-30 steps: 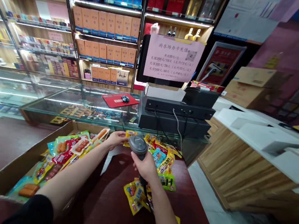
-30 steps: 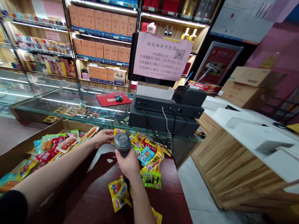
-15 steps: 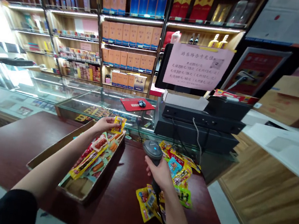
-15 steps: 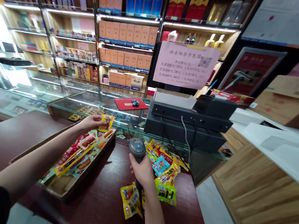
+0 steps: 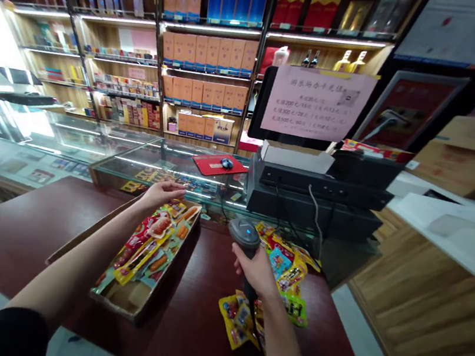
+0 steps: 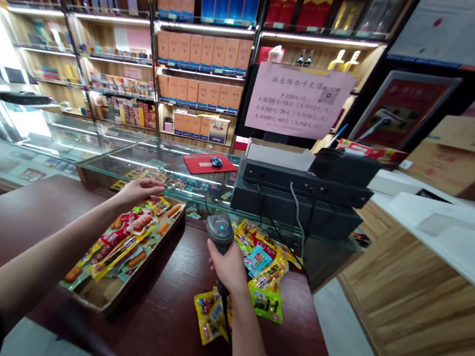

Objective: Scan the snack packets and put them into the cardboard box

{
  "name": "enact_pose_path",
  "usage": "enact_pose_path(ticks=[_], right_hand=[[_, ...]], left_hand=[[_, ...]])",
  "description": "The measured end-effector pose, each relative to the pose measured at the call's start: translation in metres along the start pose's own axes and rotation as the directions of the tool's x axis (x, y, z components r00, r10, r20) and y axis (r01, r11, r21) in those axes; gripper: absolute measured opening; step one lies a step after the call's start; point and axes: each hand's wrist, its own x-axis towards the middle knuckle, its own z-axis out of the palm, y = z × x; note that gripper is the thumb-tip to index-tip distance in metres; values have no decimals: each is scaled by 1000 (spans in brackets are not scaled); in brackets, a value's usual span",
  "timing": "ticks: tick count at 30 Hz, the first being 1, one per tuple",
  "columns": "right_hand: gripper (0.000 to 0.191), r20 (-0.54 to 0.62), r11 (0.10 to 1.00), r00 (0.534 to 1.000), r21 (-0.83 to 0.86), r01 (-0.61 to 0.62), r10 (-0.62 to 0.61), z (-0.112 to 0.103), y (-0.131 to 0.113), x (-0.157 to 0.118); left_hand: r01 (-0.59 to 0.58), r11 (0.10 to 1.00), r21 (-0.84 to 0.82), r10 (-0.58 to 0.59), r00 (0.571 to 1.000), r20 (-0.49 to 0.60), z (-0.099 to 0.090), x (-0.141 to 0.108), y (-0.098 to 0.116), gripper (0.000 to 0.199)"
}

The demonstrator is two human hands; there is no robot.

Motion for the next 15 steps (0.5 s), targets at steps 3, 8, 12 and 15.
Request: enact_pose_path(ticks=[3,8,12,15], right_hand=[[32,-47,999,998,4,-35,35,-15,3,-3],[32,-155,996,985,-37,-82,75,-47,13,-9],[28,-236,992,966,-33,-118,107,-70,12,-17],[26,-264,993,959,-29,-113,102,-82,15,-22]], left_hand=[[16,1000,-13,-15,996,85,44,11,-11,48],[48,999,-11,-43,962,269,123,22,-29,46],[40,996,78,-66,926,372,178,19,-46,42],[41,989,139,-97,901,422,207,16,-69,36]])
